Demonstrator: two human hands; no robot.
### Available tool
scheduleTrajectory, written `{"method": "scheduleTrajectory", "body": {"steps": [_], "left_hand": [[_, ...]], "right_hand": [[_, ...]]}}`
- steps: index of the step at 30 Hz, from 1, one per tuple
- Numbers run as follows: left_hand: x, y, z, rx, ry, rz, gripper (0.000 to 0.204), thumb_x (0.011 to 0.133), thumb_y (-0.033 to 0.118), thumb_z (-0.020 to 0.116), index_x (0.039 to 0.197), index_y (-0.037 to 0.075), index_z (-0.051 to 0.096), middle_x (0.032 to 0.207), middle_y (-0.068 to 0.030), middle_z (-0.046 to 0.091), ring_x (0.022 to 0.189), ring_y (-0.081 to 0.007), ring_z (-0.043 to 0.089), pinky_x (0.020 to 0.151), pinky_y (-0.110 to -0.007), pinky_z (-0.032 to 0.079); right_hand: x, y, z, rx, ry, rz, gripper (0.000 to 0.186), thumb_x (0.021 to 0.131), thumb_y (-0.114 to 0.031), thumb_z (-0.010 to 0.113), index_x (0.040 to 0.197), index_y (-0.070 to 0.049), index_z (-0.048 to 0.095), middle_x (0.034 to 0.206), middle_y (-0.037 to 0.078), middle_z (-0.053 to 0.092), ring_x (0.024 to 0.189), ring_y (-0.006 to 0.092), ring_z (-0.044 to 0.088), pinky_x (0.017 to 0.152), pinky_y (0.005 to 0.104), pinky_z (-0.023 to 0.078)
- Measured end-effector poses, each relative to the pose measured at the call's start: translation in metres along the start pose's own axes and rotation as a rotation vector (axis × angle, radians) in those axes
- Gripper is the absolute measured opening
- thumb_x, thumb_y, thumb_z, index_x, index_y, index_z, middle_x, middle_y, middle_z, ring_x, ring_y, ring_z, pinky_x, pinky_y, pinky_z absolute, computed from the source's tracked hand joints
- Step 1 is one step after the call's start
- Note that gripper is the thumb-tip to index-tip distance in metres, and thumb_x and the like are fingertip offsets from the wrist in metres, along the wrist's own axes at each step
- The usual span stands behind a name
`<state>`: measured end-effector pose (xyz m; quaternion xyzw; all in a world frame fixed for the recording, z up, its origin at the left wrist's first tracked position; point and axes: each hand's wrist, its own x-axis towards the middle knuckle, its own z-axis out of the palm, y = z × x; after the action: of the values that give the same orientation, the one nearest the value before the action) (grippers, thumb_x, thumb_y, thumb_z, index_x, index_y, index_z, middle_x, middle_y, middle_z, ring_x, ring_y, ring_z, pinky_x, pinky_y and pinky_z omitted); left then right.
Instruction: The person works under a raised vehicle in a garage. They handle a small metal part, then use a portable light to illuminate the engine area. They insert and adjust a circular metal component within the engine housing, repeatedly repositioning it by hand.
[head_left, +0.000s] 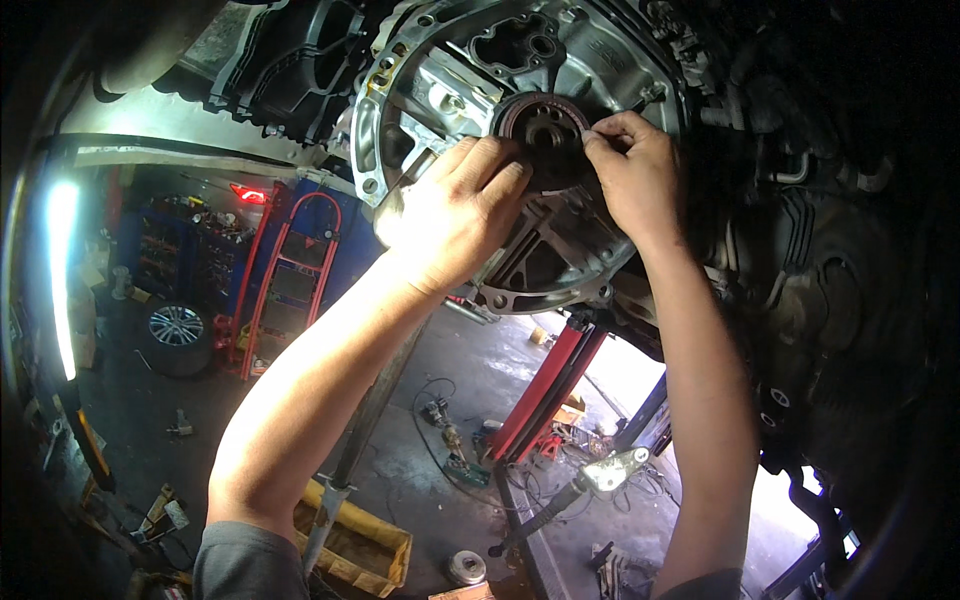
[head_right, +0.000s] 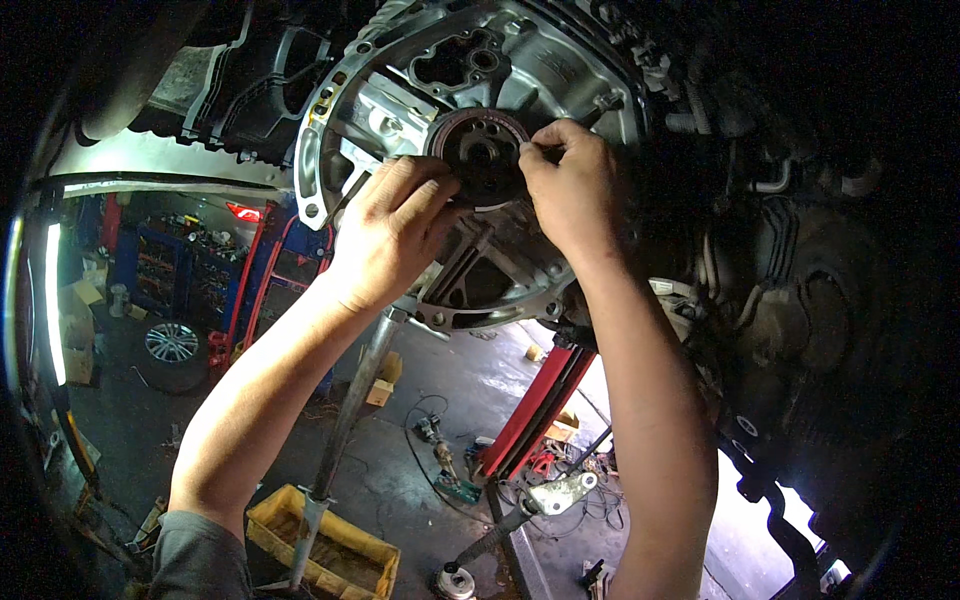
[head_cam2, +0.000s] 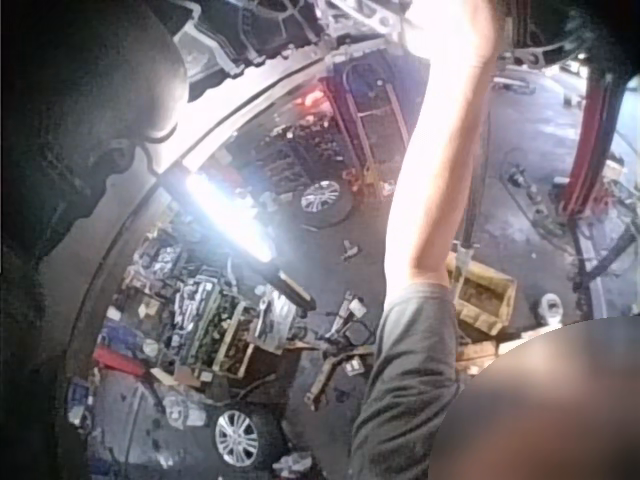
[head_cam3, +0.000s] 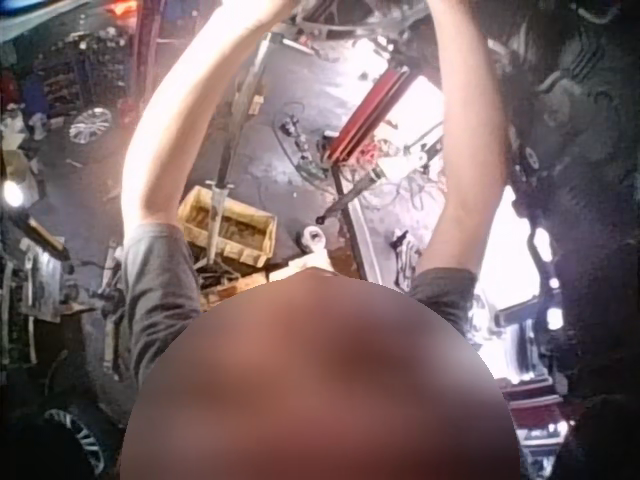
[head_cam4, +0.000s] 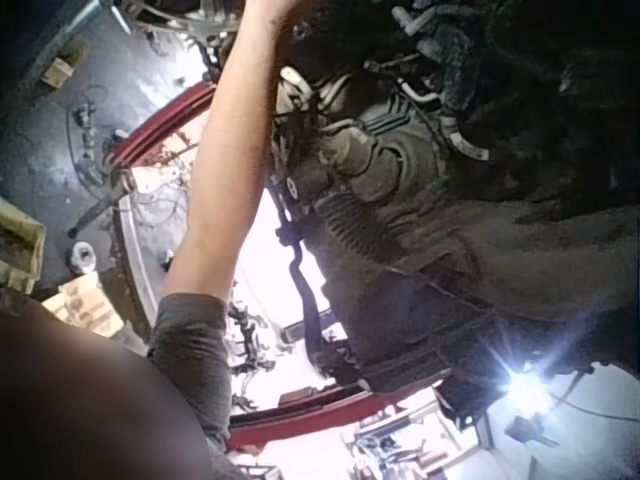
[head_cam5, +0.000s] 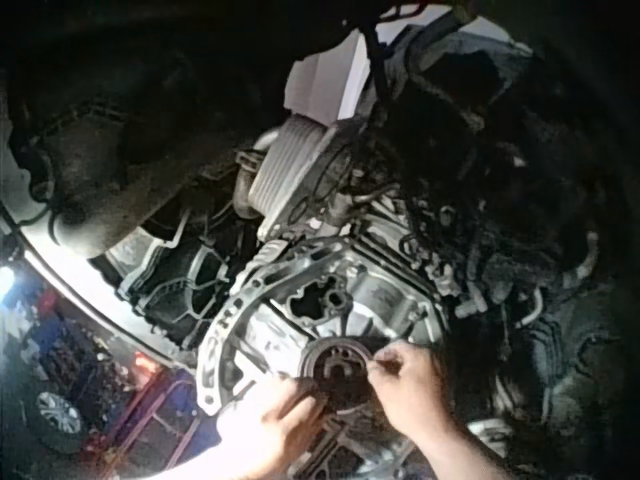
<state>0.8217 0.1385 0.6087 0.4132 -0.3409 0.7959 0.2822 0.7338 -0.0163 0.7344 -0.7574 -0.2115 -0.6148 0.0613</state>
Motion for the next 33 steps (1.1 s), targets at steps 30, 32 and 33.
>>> {"method": "scheduleTrajectory", "body": {"steps": [30,32,33], "left_hand": [[0.037,0.011,-0.017,0.058,-0.194,-0.256,0.068,0.073,0.024,0.088,0.132,0.003,0.063,0.111,-0.0181,0.058,0.108,-0.0388,0.059,0.093,-0.048,0.051],[0.049,0.008,-0.017,0.109,-0.275,-0.262,0.067,0.074,0.025,0.087,0.133,0.005,0.063,0.112,-0.0189,0.058,0.11,-0.0395,0.059,0.095,-0.048,0.051],[0.054,0.006,-0.018,0.138,-0.305,-0.238,0.069,0.072,0.026,0.088,0.134,0.009,0.064,0.114,-0.0197,0.059,0.113,-0.0401,0.059,0.098,-0.048,0.052]], "right_hand": [[0.033,0.007,-0.011,-0.032,-0.207,-0.05,0.02,0.086,-0.012,0.07,0.102,-0.001,0.075,0.096,0.019,0.077,0.088,0.0322,0.074,0.082,0.04,0.056],[0.034,0.01,-0.01,-0.063,-0.218,-0.027,0.024,0.084,-0.01,0.068,0.105,-0.001,0.074,0.099,0.02,0.077,0.092,0.0343,0.074,0.084,0.0407,0.056],[0.033,0.011,-0.009,-0.062,-0.189,-0.046,0.026,0.083,-0.009,0.067,0.107,-0.002,0.074,0.101,0.021,0.076,0.094,0.0351,0.074,0.085,0.041,0.056]]}}
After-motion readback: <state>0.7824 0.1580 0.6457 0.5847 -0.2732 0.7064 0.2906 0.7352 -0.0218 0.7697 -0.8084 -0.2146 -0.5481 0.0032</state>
